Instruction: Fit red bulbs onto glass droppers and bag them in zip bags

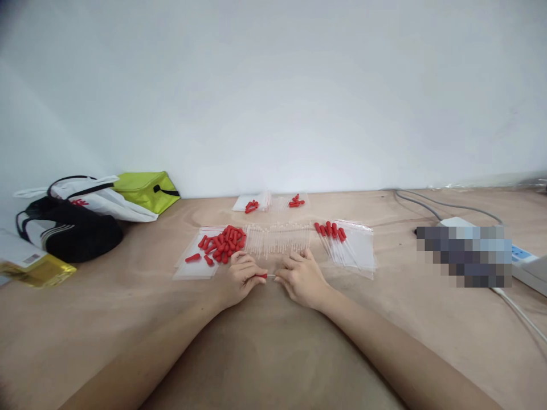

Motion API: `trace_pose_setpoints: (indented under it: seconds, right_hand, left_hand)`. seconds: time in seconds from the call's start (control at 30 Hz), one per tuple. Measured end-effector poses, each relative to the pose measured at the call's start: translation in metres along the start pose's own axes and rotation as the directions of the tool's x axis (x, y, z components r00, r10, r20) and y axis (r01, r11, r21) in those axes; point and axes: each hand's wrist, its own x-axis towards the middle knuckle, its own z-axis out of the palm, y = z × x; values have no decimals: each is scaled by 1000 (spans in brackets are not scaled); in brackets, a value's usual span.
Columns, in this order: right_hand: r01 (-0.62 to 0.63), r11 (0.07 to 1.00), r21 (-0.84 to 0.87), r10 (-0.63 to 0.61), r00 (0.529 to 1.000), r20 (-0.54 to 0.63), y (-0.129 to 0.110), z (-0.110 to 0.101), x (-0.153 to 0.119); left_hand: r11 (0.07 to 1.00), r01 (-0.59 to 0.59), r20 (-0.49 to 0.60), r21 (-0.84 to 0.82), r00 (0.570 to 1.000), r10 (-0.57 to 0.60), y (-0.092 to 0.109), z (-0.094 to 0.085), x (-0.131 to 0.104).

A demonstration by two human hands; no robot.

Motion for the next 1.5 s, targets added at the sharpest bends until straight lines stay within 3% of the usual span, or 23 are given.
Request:
trace_pose_setpoints:
  seconds: [0.2, 0.3, 0.37, 0.47, 0.53, 0.6, 0.9, 1.17, 1.37, 1.43, 1.5]
  right_hand:
    - [28, 999, -44, -29, 1000, -11, 6, -2, -2]
    - [-165, 984, -73, 156, 982, -106, 23, -1, -4]
    - [-408, 909, -87, 383, 899, -214, 40, -1, -5]
    - [-706, 699, -117, 658, 698, -281, 65, -2, -8]
    - [-790, 595, -152, 747, 612, -259, 75, -3, -9]
    - [-818, 546, -180, 787, 575, -225, 80, -3, -9]
    - [-816, 523, -248, 818, 562, -125, 83, 1, -6]
    - [-773, 576, -266, 788, 612, -72, 70, -2, 11]
    - [-810, 499, -308, 860, 506, 63, 73, 2, 36]
    - [-809, 493, -320, 867, 490, 96, 76, 3, 41]
    - [-808, 487, -332, 870, 479, 113, 78, 3, 43]
  left_hand:
    - [1000, 6, 12, 13, 1000, -6, -5, -4, -4]
    - [989, 126, -22, 74, 992, -125, -5, -8, -6]
    - [979, 183, -4, 88, 983, -184, -4, -9, -7]
    - [982, 174, 41, 75, 983, -177, -4, -8, -6]
    - [988, 145, 48, 60, 988, -148, -4, -6, -6]
    - [991, 127, 45, 45, 991, -129, -4, -5, -5]
    - [992, 119, 47, 28, 992, -121, -4, -4, -5]
    - [990, 127, 33, 56, 991, -129, -4, -6, -5]
    - [969, 202, -48, 142, 979, -197, -2, -4, -4]
    - [941, 273, -105, 198, 961, -257, -10, -15, 0]
    - [910, 351, -95, 221, 936, -338, -25, -38, 6]
